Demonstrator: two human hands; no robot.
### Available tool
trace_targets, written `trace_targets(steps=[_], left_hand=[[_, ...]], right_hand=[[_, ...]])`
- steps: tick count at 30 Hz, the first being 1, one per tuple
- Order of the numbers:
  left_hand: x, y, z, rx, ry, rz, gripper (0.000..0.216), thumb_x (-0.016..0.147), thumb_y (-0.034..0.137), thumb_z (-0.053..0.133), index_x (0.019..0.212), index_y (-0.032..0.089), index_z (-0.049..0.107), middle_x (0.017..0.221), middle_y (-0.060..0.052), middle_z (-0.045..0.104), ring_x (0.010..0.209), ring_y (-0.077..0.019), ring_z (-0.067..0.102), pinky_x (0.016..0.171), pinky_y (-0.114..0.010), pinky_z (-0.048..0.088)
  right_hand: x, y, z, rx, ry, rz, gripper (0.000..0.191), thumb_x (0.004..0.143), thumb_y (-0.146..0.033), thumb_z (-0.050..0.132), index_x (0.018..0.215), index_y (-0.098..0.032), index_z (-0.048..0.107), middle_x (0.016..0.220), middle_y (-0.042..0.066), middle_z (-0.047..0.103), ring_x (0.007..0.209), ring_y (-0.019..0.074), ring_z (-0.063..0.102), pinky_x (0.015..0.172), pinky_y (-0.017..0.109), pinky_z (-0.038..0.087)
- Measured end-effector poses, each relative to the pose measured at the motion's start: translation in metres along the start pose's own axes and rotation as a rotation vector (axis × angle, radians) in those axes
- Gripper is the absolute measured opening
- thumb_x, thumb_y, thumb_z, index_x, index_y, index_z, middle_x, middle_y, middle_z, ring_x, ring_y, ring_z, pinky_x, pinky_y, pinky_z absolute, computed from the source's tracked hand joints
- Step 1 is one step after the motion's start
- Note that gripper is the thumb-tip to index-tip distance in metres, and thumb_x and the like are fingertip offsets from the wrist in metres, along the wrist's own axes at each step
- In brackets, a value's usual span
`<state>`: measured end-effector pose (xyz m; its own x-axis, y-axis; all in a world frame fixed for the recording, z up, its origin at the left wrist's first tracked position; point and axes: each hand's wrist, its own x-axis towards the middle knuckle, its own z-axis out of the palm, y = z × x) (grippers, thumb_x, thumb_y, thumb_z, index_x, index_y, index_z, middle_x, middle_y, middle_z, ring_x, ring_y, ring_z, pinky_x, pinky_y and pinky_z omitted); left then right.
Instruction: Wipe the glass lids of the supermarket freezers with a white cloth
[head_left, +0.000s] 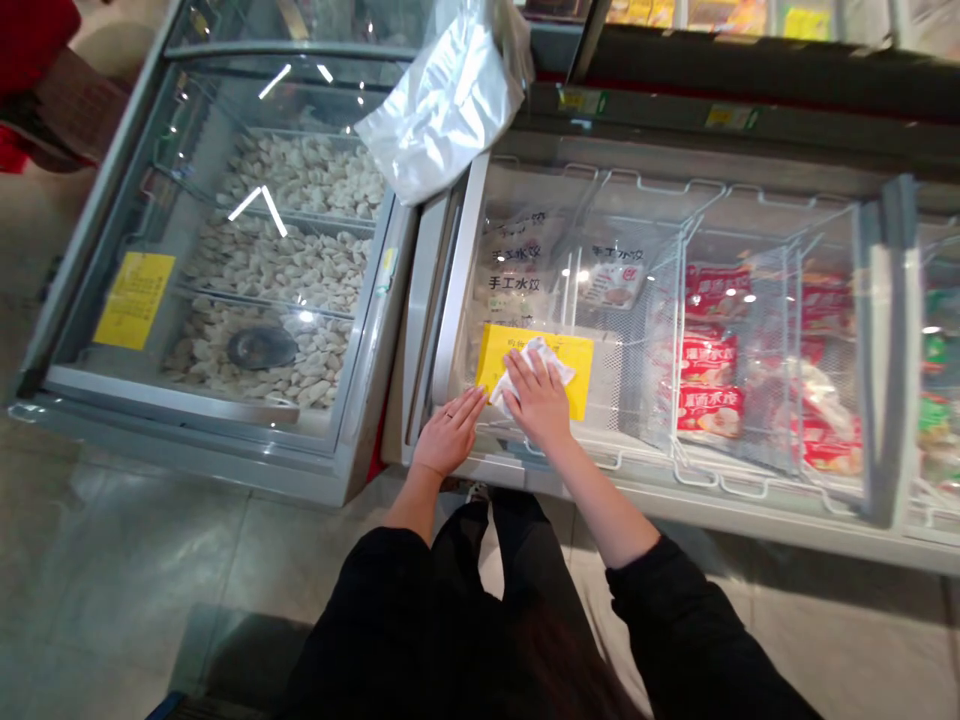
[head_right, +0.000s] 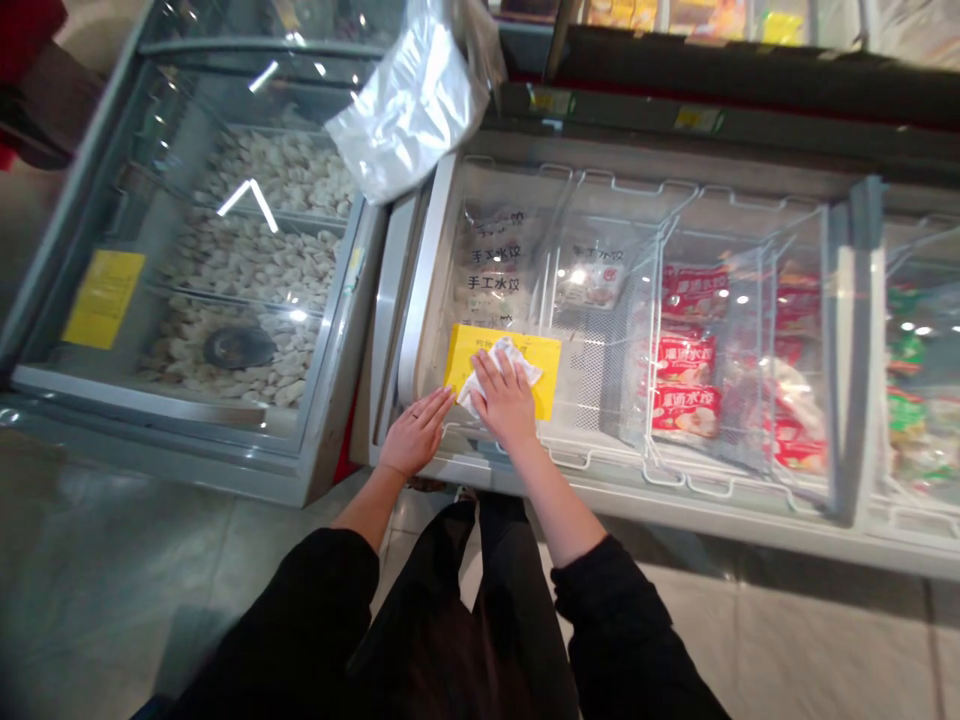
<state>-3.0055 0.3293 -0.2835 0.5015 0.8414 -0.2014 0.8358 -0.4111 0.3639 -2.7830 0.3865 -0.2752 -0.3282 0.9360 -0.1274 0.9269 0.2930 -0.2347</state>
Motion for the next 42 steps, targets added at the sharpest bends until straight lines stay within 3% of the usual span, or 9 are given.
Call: trace_targets(steps=[6, 10, 15, 20, 24, 29, 35, 39, 42], left_hand=[[-0.001, -0.003, 0.003, 0.039, -0.033, 0.014, 0.064, 0.109, 0.022, 0.032, 0.173, 0.016, 0.031, 0.177, -0.001, 0.026, 0.164, -0.0168, 0.005, 0.138, -0.030, 0.027], [-0.001, -0.002, 0.002, 0.049, -0.020, 0.022, 0.065, 0.107, 0.020, 0.038, 0.172, 0.017, 0.035, 0.176, -0.002, 0.028, 0.164, -0.0198, 0.021, 0.135, -0.032, 0.036], [-0.001, -0.002, 0.006, 0.026, 0.111, 0.054, 0.069, 0.101, 0.015, 0.045, 0.169, 0.021, 0.042, 0.172, -0.003, 0.039, 0.159, -0.0197, 0.038, 0.130, -0.035, 0.045], [-0.001, -0.002, 0.007, -0.006, 0.113, 0.062, 0.074, 0.098, 0.012, 0.046, 0.171, 0.023, 0.037, 0.172, -0.002, 0.037, 0.160, -0.0196, 0.038, 0.130, -0.038, 0.044], [-0.001, -0.002, 0.005, -0.037, 0.088, 0.053, 0.074, 0.100, 0.013, 0.045, 0.172, 0.024, 0.033, 0.173, -0.001, 0.034, 0.161, -0.0184, 0.035, 0.133, -0.035, 0.040], [-0.001, -0.003, 0.003, -0.054, 0.048, 0.050, 0.074, 0.103, 0.014, 0.044, 0.174, 0.022, 0.026, 0.174, -0.001, 0.032, 0.161, -0.0183, 0.032, 0.134, -0.035, 0.038], [-0.001, -0.003, 0.001, -0.105, 0.038, 0.032, 0.082, 0.102, 0.014, 0.048, 0.176, 0.028, 0.015, 0.173, -0.002, 0.034, 0.161, -0.0205, 0.036, 0.134, -0.039, 0.040], [-0.001, -0.002, 0.002, -0.091, 0.052, 0.030, 0.078, 0.102, 0.013, 0.048, 0.175, 0.022, 0.021, 0.173, -0.004, 0.034, 0.161, -0.0211, 0.036, 0.134, -0.040, 0.040], [-0.001, -0.002, 0.001, -0.085, 0.055, 0.022, 0.072, 0.103, 0.013, 0.048, 0.173, 0.020, 0.031, 0.173, -0.006, 0.037, 0.161, -0.0215, 0.038, 0.133, -0.041, 0.039]], right_hand=[[0.099, 0.022, -0.021, 0.041, 0.030, -0.099, 0.060, 0.114, -0.039, 0.033, 0.170, -0.019, 0.035, 0.178, 0.002, 0.035, 0.166, 0.0249, 0.027, 0.137, 0.051, 0.019], [0.083, 0.037, -0.023, 0.004, 0.046, 0.066, 0.062, 0.113, -0.037, 0.034, 0.171, -0.016, 0.034, 0.178, 0.006, 0.034, 0.166, 0.0295, 0.026, 0.136, 0.053, 0.023], [0.051, 0.004, -0.007, -0.041, 0.043, 0.042, 0.063, 0.112, -0.042, 0.035, 0.171, -0.021, 0.037, 0.177, 0.005, 0.037, 0.165, 0.0332, 0.030, 0.135, 0.057, 0.027], [0.115, -0.016, -0.004, 0.012, 0.087, -0.149, 0.062, 0.110, -0.038, 0.037, 0.170, -0.021, 0.039, 0.174, 0.005, 0.043, 0.164, 0.0302, 0.033, 0.133, 0.055, 0.032], [0.147, 0.006, -0.014, 0.058, 0.084, -0.104, 0.064, 0.109, -0.036, 0.039, 0.168, -0.013, 0.041, 0.174, 0.011, 0.042, 0.164, 0.0324, 0.033, 0.134, 0.058, 0.027], [0.088, 0.033, -0.014, 0.066, 0.127, 0.097, 0.066, 0.110, -0.038, 0.034, 0.171, -0.014, 0.036, 0.177, 0.012, 0.035, 0.164, 0.0372, 0.031, 0.132, 0.065, 0.029], [0.002, 0.002, 0.001, 0.032, 0.042, 0.069, 0.062, 0.111, -0.040, 0.039, 0.171, -0.025, 0.036, 0.176, 0.008, 0.038, 0.165, 0.0353, 0.031, 0.134, 0.059, 0.028], [0.019, 0.022, -0.009, 0.015, -0.052, -0.089, 0.060, 0.111, -0.042, 0.041, 0.169, -0.024, 0.042, 0.174, 0.006, 0.042, 0.164, 0.0318, 0.033, 0.134, 0.057, 0.028], [0.043, 0.057, -0.020, -0.029, 0.028, 0.082, 0.062, 0.114, -0.038, 0.033, 0.171, -0.015, 0.036, 0.177, 0.011, 0.035, 0.166, 0.0323, 0.028, 0.134, 0.057, 0.025]])
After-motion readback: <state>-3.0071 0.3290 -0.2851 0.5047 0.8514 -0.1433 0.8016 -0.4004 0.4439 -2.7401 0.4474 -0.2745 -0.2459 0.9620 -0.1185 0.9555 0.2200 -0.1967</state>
